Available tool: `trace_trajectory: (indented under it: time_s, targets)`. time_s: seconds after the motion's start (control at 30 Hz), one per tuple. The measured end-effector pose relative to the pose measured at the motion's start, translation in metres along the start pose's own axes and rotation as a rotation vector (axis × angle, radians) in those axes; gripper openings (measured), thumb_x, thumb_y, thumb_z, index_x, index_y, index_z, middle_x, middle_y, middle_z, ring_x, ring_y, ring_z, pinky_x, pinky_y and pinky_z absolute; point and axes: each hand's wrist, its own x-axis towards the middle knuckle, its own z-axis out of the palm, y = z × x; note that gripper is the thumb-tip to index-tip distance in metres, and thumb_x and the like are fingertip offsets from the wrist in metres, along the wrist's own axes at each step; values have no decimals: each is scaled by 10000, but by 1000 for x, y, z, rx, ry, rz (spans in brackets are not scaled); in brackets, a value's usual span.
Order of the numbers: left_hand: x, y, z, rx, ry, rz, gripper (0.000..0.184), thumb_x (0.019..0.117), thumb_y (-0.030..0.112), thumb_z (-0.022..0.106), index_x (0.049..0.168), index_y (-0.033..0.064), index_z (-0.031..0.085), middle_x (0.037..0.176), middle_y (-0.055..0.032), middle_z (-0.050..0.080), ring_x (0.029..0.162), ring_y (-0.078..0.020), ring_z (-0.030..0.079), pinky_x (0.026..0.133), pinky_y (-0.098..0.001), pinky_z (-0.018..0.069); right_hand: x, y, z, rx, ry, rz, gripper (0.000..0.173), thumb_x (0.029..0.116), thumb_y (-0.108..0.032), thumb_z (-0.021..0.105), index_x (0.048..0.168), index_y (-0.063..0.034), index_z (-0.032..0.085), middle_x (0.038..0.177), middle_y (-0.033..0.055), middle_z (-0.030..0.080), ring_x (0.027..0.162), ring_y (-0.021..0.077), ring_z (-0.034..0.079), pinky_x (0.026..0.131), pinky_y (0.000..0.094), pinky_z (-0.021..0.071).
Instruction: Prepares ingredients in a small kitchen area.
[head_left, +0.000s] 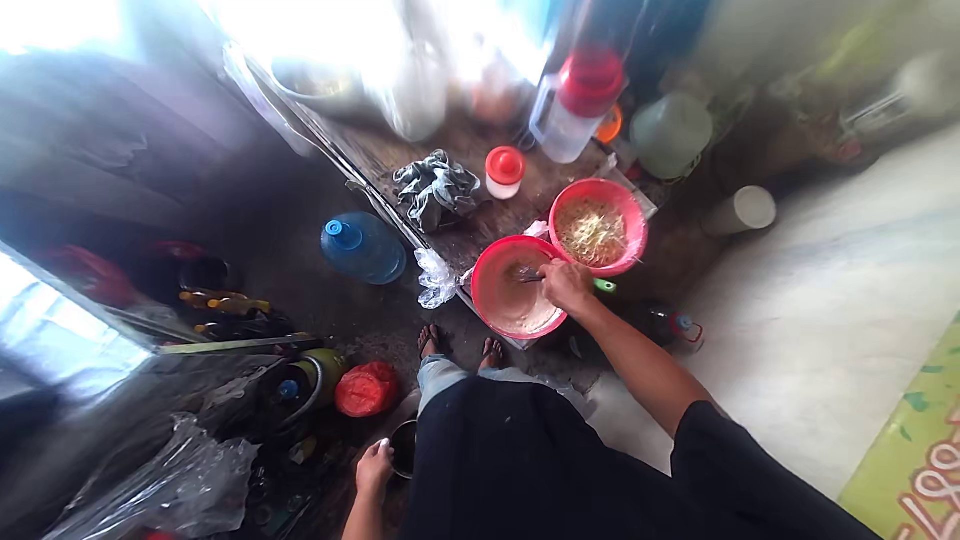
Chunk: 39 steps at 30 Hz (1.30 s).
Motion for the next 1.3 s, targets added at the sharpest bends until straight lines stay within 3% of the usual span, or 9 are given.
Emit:
trace_trajectory:
  time_s: [0.27,0.37,0.5,0.63,0.73,0.9,0.97,1.1,1.3]
  targets:
    - [-22,-20,8,-84,12,-83,422,1103,317,479,1395,24,560,1263,-214,673,1125,-356,670,938,-559,530,-1,-6,2,27,-39,-13,210,949,-252,626,1103,-243,769,1103,100,726,987,345,696,767,622,534]
    - [-24,-17,10,-76,-29,-77,424,1098,328,492,1394,34,569,1270,-208,669,1145,-350,659,963,-562,518,-4,-1,-3,-10,-55,63,163,894,-224,653,985,-186,782,1000,124,750,938,363,709,718,624,527]
    - [-20,-18,15,-38,-7,-30,418,1099,312,492,1382,17,575,1242,-210,683,1106,-335,678,949,-532,531,-4,-7,7,43,-48,9,244,970,-247,606,1160,-240,758,1133,118,721,1019,351,693,795,622,542]
    - [-11,-4,8,-42,27,44,449,1103,352,463,1378,19,582,1226,-199,695,1106,-335,684,955,-552,537,-7,-1,-5,-29,-5,83,156,924,-213,631,963,-134,760,993,160,732,914,382,702,704,617,519]
    - [-3,13,8,-86,61,101,469,1104,388,437,1361,29,596,1221,-183,703,1107,-325,682,927,-562,540,-4,-7,6,-12,7,13,229,978,-229,602,1149,-207,752,1135,140,706,964,367,694,751,604,545]
    - [-15,90,0,61,94,354,495,1104,412,401,1200,33,705,1160,-141,736,1103,-278,697,1001,-540,520,-15,2,-5,-97,-22,57,184,944,-194,598,1025,-158,760,1057,132,727,934,357,700,738,601,525]
    - [-28,129,5,120,45,482,429,1087,383,464,1148,59,739,1114,-118,749,1057,-253,705,973,-529,530,-27,0,2,-91,-41,71,259,967,-207,570,1168,-164,728,1096,157,713,948,376,699,762,598,536]
    - [-48,203,47,-35,-199,659,424,955,172,714,1332,28,585,1205,-132,699,1079,-216,699,961,-429,578,-58,-10,21,41,-265,62,287,1008,-260,513,1220,-173,686,1101,159,732,1081,372,691,872,602,538]
    - [-106,278,118,-93,-533,542,532,1107,204,458,1608,127,296,1357,-218,615,1059,-288,724,946,-453,597,-64,-67,31,219,-218,114,342,1047,-227,463,1329,-91,599,1149,206,704,1087,399,689,862,601,550]
